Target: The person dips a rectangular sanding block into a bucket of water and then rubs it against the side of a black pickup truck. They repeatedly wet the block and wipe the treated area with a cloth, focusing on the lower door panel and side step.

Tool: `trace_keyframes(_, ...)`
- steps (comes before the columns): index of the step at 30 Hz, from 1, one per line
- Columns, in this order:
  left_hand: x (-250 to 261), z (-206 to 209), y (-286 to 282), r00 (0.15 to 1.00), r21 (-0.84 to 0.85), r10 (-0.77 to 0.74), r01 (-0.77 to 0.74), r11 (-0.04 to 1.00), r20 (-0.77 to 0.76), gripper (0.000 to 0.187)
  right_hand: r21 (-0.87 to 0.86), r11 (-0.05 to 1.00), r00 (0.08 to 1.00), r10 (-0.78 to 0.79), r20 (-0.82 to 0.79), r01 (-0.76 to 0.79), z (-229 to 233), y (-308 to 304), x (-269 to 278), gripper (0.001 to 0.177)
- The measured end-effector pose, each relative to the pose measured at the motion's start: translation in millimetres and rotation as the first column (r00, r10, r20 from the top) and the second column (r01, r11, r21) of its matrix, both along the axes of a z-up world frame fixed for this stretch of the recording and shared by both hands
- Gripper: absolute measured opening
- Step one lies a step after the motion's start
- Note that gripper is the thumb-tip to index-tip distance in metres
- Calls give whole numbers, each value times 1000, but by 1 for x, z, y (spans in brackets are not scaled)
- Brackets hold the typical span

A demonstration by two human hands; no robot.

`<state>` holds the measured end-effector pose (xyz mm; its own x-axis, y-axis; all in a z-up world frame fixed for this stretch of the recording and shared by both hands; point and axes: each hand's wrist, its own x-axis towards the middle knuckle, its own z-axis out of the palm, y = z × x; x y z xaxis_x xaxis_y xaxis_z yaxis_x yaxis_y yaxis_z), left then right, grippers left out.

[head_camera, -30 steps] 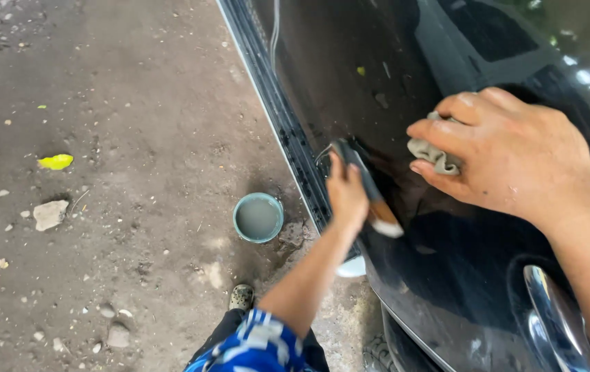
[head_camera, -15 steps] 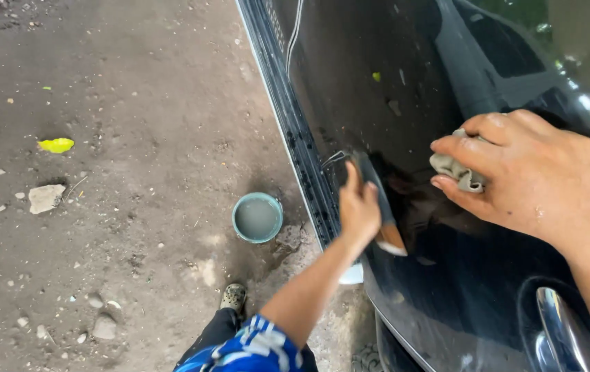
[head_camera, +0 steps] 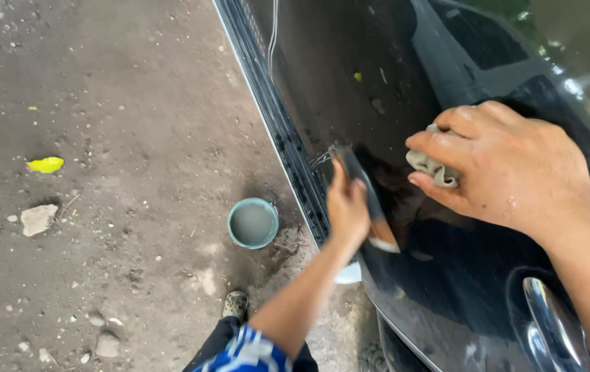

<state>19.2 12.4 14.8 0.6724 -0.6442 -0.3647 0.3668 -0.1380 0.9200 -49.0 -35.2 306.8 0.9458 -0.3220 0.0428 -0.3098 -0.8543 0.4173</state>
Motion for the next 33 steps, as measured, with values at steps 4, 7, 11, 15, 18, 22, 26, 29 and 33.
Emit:
trace_keyframes(4,-24,-2,9,945,-264,43,47,964,325,61,33,999,1000,-23,-13,23,-1,3,-8,31)
trace_keyframes(7,11,21,-7,999,72,-28,26,997,27,60,30,1000,1000,-1,9,1,-2,3,-7,32)
trace_keyframes(11,-33,13,25,998,-106,-65,63,992,-21,63,38,999,1000,-6,9,5,-4,-3,-7,32)
trace_keyframes(15,-20,-15,9,984,-90,-84,99,991,158,64,69,998,1000,-11,-2,11,-1,2,-6,31)
trace_keyframes(18,1,-14,-8,999,-4,4,-4,1000,36,60,55,998,1000,4,4,-4,-3,1,-7,32)
trace_keyframes(22,-28,5,27,994,-140,-78,88,986,74,64,30,1000,1000,-9,-7,10,-3,-1,-6,33)
trace_keyframes(26,6,8,2,988,17,-92,95,995,-123,64,16,1000,1000,23,-12,-23,0,4,-5,32)
trace_keyframes(29,2,28,7,965,217,-124,175,960,-233,59,7,999,999,32,3,-32,0,4,-4,32)
trace_keyframes(33,-35,1,27,960,-269,-33,111,957,278,72,22,1000,1000,12,-18,-11,2,3,-4,32)
